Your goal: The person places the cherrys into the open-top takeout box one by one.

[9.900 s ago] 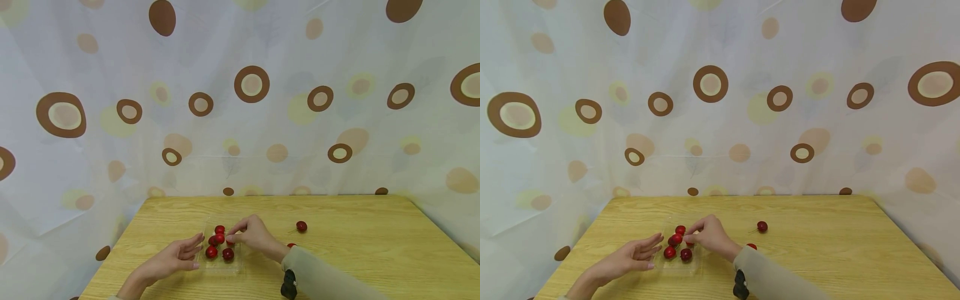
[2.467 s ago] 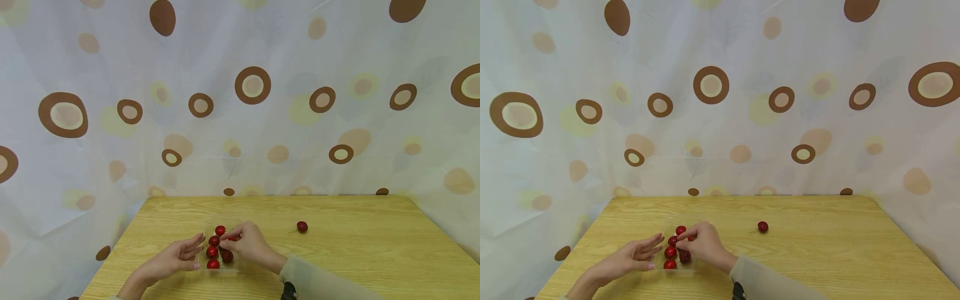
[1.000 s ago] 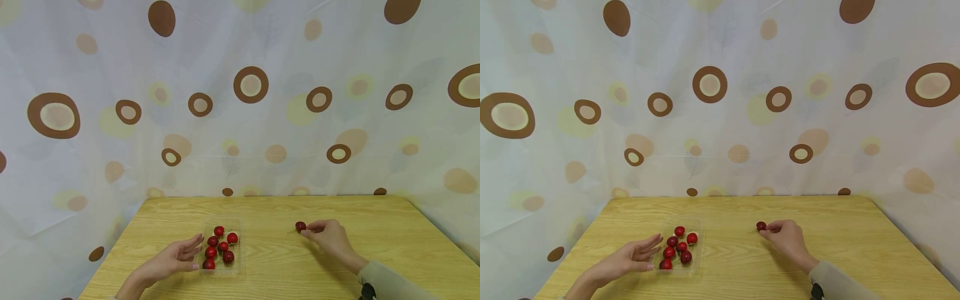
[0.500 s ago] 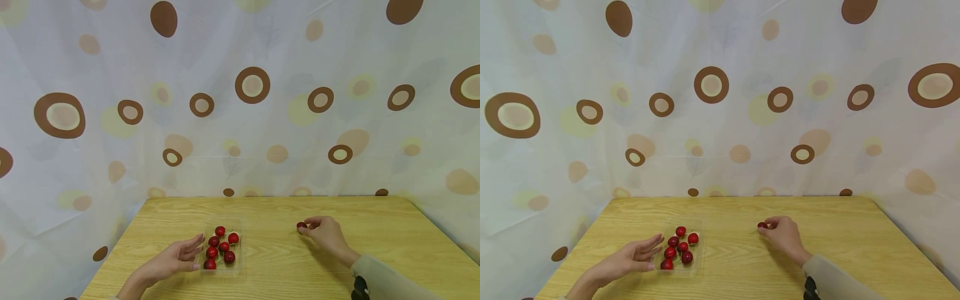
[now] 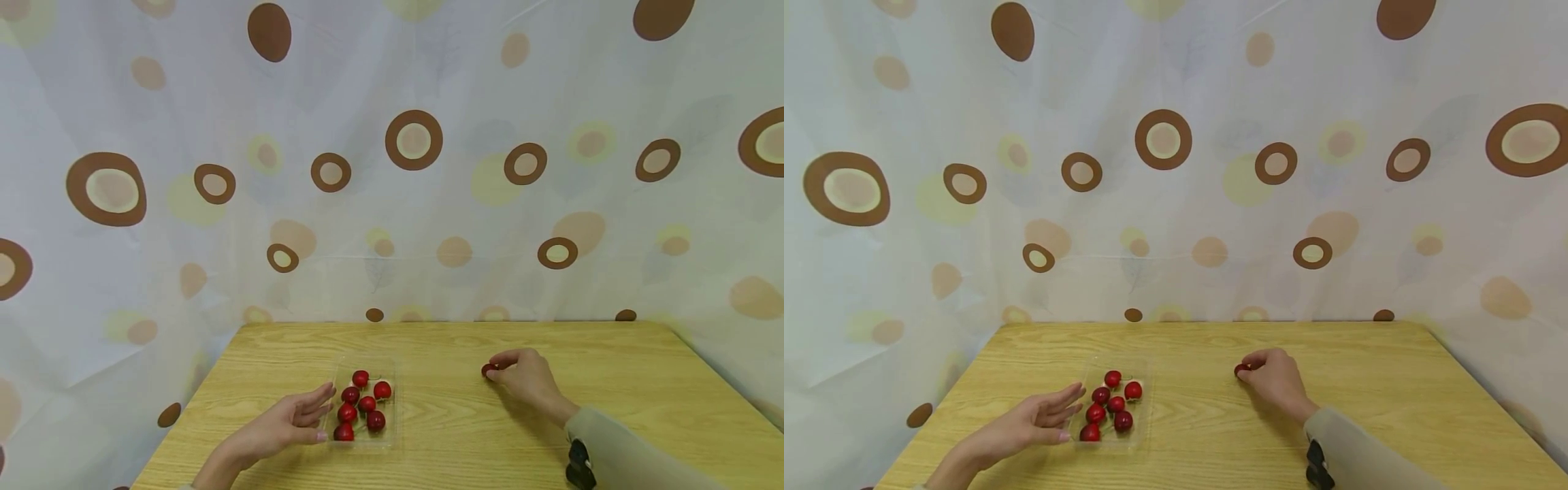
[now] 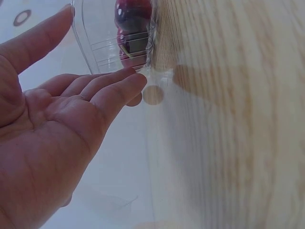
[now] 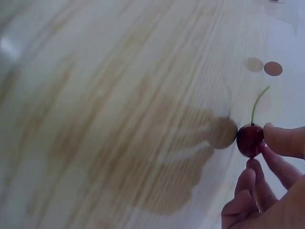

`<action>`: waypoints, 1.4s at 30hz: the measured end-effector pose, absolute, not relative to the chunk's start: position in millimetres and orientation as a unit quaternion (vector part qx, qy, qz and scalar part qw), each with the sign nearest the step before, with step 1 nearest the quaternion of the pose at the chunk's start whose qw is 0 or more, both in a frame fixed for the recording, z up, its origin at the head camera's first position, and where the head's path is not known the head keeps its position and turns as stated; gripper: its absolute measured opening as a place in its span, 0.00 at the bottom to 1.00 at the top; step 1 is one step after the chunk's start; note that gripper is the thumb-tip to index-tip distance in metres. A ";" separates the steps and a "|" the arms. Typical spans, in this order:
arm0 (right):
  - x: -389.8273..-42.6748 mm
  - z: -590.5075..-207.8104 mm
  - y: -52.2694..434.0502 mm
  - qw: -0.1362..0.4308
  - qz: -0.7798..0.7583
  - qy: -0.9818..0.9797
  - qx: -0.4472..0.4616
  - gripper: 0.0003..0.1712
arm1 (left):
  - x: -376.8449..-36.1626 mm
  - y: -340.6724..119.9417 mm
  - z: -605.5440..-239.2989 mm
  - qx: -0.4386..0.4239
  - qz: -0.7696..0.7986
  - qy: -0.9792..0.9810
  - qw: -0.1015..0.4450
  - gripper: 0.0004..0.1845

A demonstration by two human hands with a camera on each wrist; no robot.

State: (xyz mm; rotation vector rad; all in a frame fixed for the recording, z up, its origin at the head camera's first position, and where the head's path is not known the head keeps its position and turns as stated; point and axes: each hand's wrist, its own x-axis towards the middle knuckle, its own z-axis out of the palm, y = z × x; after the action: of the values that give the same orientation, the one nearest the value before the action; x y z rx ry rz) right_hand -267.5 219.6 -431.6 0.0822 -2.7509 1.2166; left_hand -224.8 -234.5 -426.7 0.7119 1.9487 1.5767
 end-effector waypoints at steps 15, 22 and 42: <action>-281.5 -438.1 237.5 0.006 0.474 -0.877 0.076 0.19 | -224.3 -234.0 -426.2 0.265 0.581 0.723 0.264 0.44; -279.0 -437.1 256.0 -0.009 0.432 -0.894 0.118 0.27 | -225.0 -234.2 -427.5 0.267 0.585 0.718 0.265 0.44; -295.2 -448.7 285.0 -0.001 0.368 -0.909 0.198 0.11 | -224.6 -234.9 -428.3 0.271 0.586 0.715 0.268 0.44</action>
State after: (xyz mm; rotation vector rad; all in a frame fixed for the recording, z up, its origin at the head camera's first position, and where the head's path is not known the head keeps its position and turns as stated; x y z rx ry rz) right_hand -295.2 285.0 -448.7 0.6219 -2.8560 1.1562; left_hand -224.6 -234.9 -428.3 0.7314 1.9281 1.5818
